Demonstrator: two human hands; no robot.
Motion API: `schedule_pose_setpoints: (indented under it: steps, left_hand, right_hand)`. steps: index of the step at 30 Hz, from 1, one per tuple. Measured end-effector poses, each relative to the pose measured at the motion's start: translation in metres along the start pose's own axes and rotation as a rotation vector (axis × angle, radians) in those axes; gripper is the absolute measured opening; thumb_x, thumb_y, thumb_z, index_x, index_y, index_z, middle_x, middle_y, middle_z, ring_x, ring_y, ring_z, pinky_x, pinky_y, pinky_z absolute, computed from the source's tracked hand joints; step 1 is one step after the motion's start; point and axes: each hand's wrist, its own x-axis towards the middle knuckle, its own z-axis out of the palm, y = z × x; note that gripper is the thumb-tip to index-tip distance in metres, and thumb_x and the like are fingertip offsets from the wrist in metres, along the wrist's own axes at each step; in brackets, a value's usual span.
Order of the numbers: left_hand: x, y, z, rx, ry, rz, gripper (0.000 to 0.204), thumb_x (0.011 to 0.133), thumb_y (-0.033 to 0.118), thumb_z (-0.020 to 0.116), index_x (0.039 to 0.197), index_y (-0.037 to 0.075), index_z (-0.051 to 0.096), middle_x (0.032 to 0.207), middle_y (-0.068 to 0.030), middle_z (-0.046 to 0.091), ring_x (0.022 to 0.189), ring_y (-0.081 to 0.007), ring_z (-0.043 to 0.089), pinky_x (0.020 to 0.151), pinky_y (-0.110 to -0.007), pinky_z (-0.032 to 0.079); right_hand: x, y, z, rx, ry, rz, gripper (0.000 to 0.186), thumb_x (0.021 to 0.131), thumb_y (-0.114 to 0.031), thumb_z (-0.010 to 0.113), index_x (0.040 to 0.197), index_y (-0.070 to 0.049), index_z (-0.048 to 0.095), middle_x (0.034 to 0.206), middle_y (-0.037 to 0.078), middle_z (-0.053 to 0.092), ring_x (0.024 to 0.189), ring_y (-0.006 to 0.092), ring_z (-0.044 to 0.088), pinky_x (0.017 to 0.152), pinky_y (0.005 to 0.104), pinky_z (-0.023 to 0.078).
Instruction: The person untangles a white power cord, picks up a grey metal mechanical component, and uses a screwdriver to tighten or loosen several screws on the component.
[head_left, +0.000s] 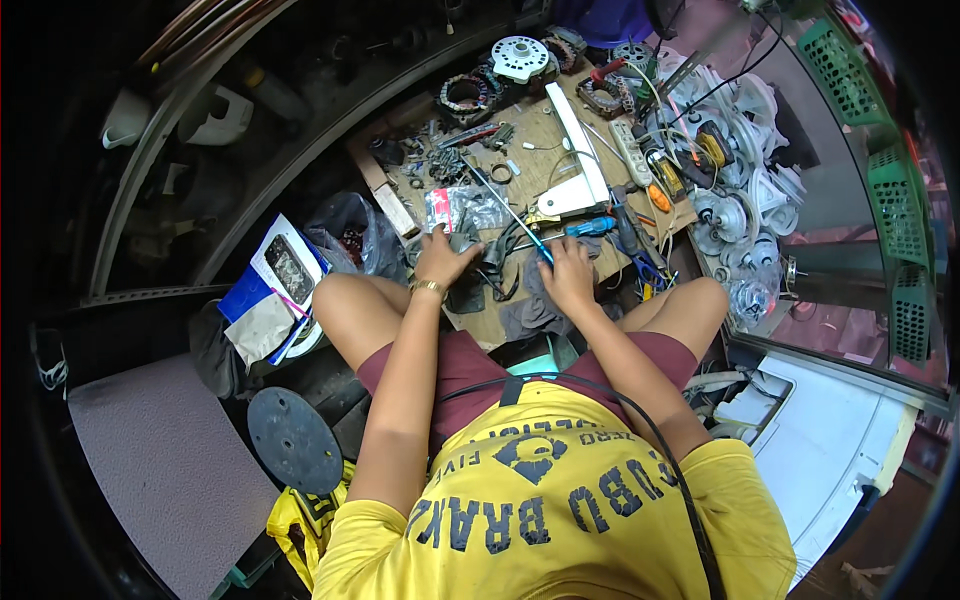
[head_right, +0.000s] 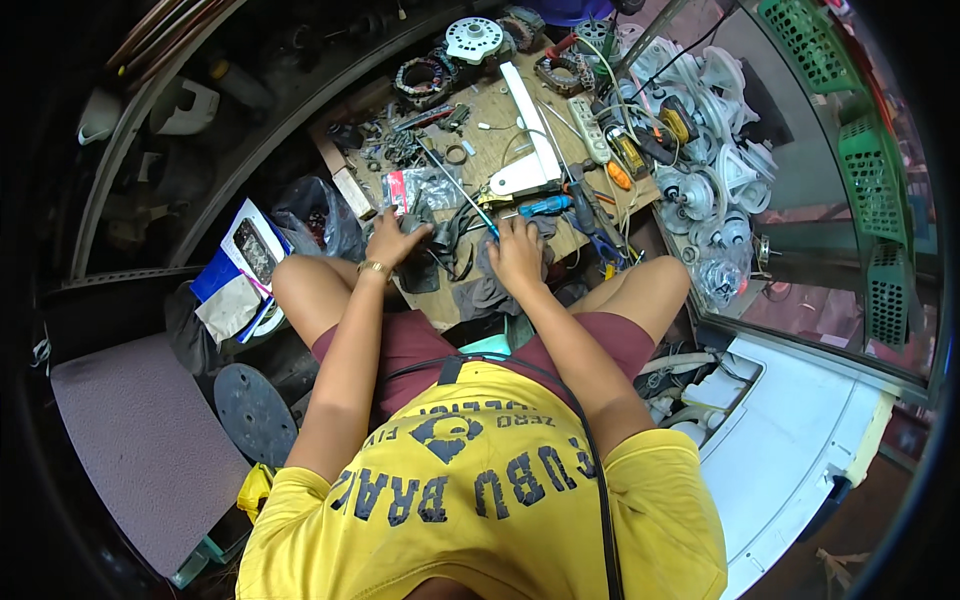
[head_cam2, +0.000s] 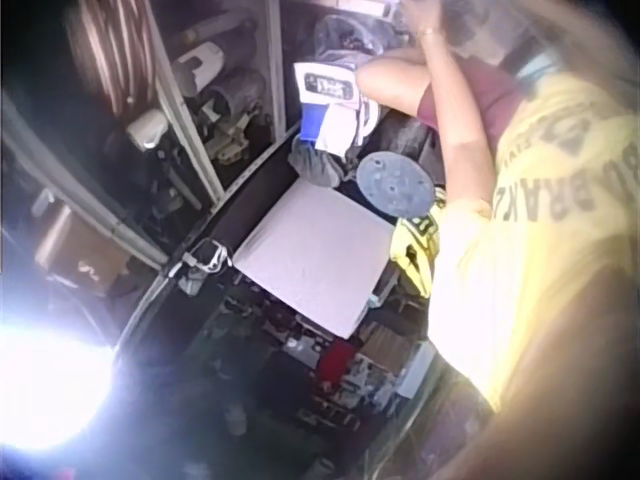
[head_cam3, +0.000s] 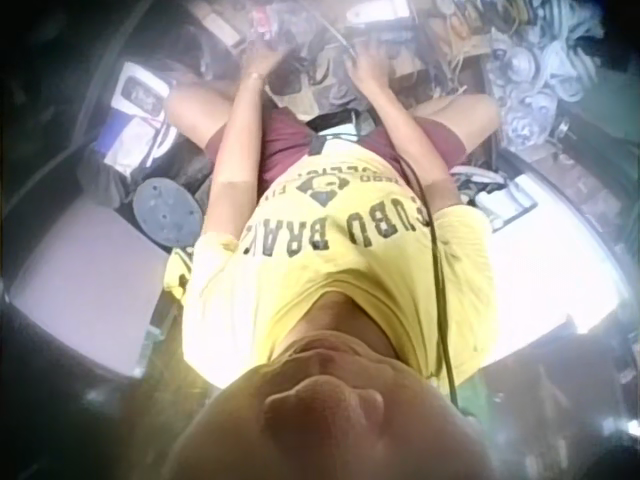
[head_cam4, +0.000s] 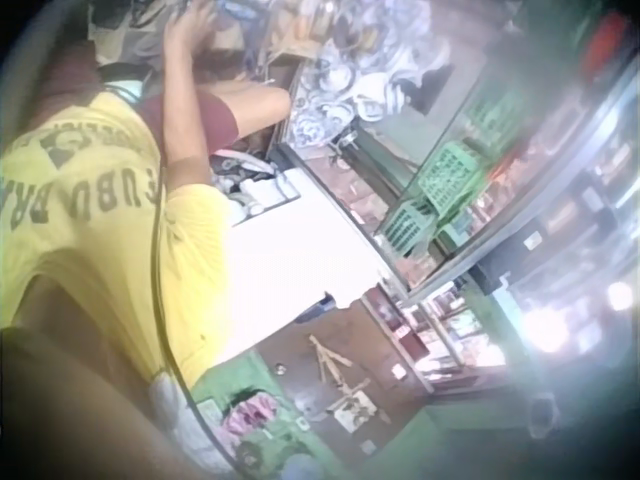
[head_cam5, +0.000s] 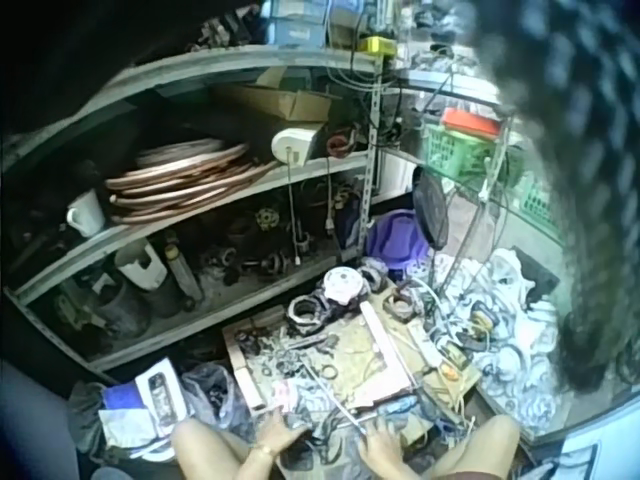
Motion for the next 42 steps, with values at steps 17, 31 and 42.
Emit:
schedule_pose_setpoints:
  steps: [17, 31, 42]
  left_hand:
    - [-0.021, -0.056, 0.040, -0.689, 0.341, 0.143, 0.050, 0.080, 0.019, 0.090, 0.116, 0.003, 0.059, 0.098, -0.0122, 0.072, 0.079, -0.0147, 0.068, 0.069, -0.029, 0.057]
    - [-0.041, -0.058, 0.072, -0.544, 0.531, 0.185, 0.067, 0.071, 0.026, 0.090, 0.119, 0.002, 0.050, 0.121, -0.0181, 0.050, 0.121, -0.0347, 0.046, 0.107, -0.042, 0.036]
    - [-0.035, -0.054, 0.067, -0.539, 0.576, 0.178, 0.103, 0.068, 0.020, 0.091, 0.152, 0.002, 0.034, 0.139, -0.0247, 0.048, 0.129, -0.0391, 0.047, 0.112, -0.046, 0.037]
  right_hand:
    - [0.001, 0.028, 0.036, 0.007, -0.118, 0.242, 0.039, 0.089, -0.030, 0.073, 0.119, -0.005, 0.068, 0.134, 0.017, 0.058, 0.120, 0.0435, 0.056, 0.098, 0.0561, 0.049]
    - [-0.027, 0.063, -0.005, 0.003, -0.052, 0.256, 0.034, 0.077, -0.028, 0.074, 0.106, -0.009, 0.076, 0.118, 0.014, 0.063, 0.117, 0.0383, 0.057, 0.093, 0.0544, 0.049]
    - [-0.020, 0.093, -0.021, -0.104, -0.109, 0.056, 0.037, 0.074, -0.024, 0.076, 0.107, -0.008, 0.071, 0.114, 0.015, 0.062, 0.112, 0.0358, 0.060, 0.092, 0.0482, 0.050]
